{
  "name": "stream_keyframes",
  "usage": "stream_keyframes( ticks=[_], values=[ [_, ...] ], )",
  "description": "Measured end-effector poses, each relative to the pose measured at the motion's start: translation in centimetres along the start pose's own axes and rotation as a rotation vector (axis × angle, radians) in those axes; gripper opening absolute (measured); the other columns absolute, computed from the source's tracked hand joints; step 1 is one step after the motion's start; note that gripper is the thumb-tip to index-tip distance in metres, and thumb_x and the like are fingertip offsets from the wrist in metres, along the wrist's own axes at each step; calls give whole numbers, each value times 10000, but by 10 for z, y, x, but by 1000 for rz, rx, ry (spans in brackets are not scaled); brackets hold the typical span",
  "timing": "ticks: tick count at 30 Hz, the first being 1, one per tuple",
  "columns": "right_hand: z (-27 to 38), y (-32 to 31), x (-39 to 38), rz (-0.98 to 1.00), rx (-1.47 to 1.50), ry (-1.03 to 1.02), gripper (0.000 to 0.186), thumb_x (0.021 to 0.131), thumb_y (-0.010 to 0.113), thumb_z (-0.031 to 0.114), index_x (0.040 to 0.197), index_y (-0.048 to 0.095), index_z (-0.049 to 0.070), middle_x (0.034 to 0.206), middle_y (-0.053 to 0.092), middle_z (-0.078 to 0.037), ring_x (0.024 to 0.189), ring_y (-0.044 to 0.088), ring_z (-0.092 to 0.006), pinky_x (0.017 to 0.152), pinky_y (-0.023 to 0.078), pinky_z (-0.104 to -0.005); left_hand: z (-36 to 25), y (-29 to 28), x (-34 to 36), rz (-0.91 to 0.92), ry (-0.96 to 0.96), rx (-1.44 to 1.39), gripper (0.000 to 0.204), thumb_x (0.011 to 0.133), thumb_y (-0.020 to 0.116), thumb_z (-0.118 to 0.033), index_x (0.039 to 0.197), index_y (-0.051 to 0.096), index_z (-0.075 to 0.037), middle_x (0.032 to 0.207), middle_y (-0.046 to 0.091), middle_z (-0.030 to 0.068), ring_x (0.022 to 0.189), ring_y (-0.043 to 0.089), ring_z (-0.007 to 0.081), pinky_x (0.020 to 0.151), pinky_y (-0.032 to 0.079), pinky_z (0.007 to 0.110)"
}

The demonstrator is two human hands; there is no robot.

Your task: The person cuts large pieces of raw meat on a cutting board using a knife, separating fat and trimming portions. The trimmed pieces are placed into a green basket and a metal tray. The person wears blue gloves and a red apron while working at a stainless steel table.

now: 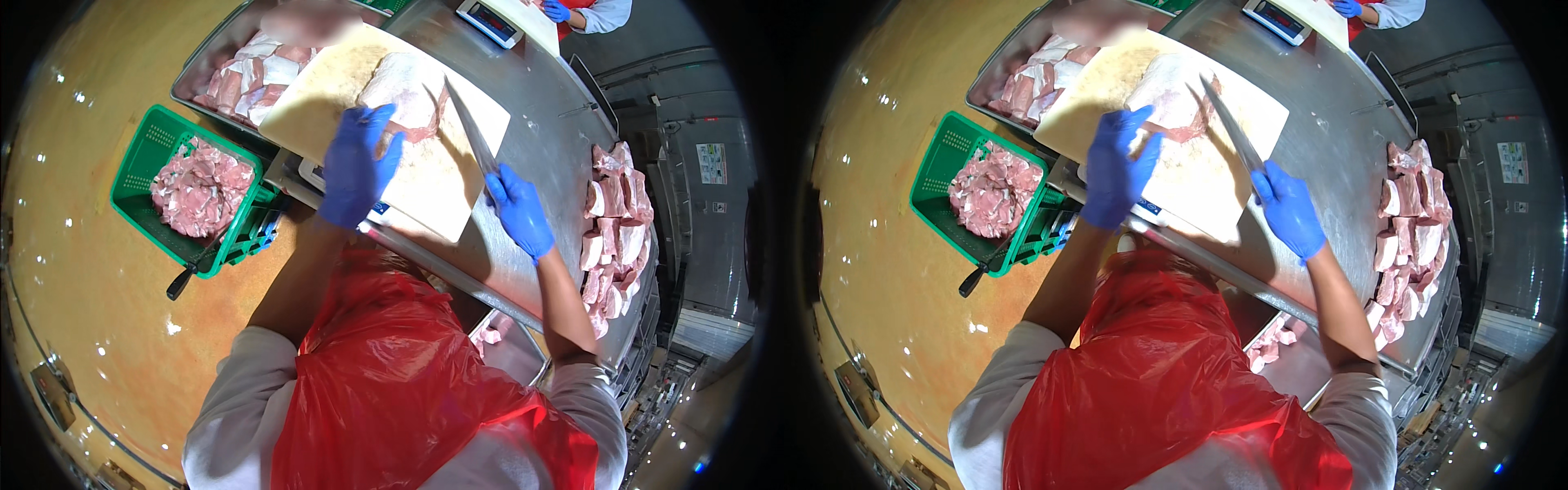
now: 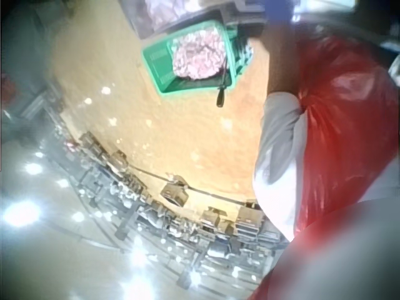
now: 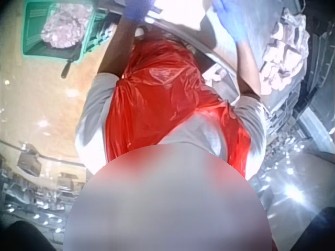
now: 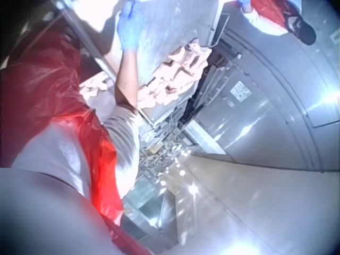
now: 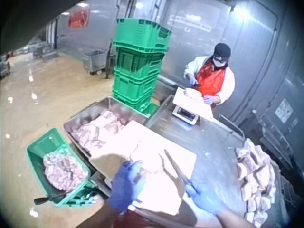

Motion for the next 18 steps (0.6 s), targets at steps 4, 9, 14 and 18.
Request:
stream_keyframes(
  ticks=[4,9,14,18],
  values=[
    [17,26,34,-251,90,-39,257,1031,548,250,1021,604,-1,831,653,-262,762,636,-446,706,510,-442,-13,23,15,-92,22,18,317,769,815,-175,1050,691,-96,884,572,102,857,622,300,716,523,408],
    [66,53,63,-225,91,-130,282,1033,551,267,1015,609,-9,822,658,-245,731,641,-404,702,506,-446,10,31,8,-63,-65,18,230,719,782,-115,908,652,-94,867,596,95,725,618,297,618,512,425],
    [92,60,73,-202,-80,-145,261,1018,542,254,989,601,1,850,643,-308,819,615,-509,715,477,-538,16,17,2,-113,-349,-135,137,699,780,-109,742,652,-88,679,615,88,639,632,294,604,505,401],
    [78,70,45,-9,-326,-111,245,1025,512,256,1038,569,19,814,641,-299,775,621,-506,687,479,-562,16,13,2,-116,-213,-36,124,685,780,-121,718,666,-83,635,590,62,589,605,248,584,489,375]
  ],
)
Point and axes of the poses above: each hand's wrist, its own x-axis towards the middle knuckle, its own y-axis out of the palm, z = x × y, the point moved 8 cm from there along x, towards the middle knuckle
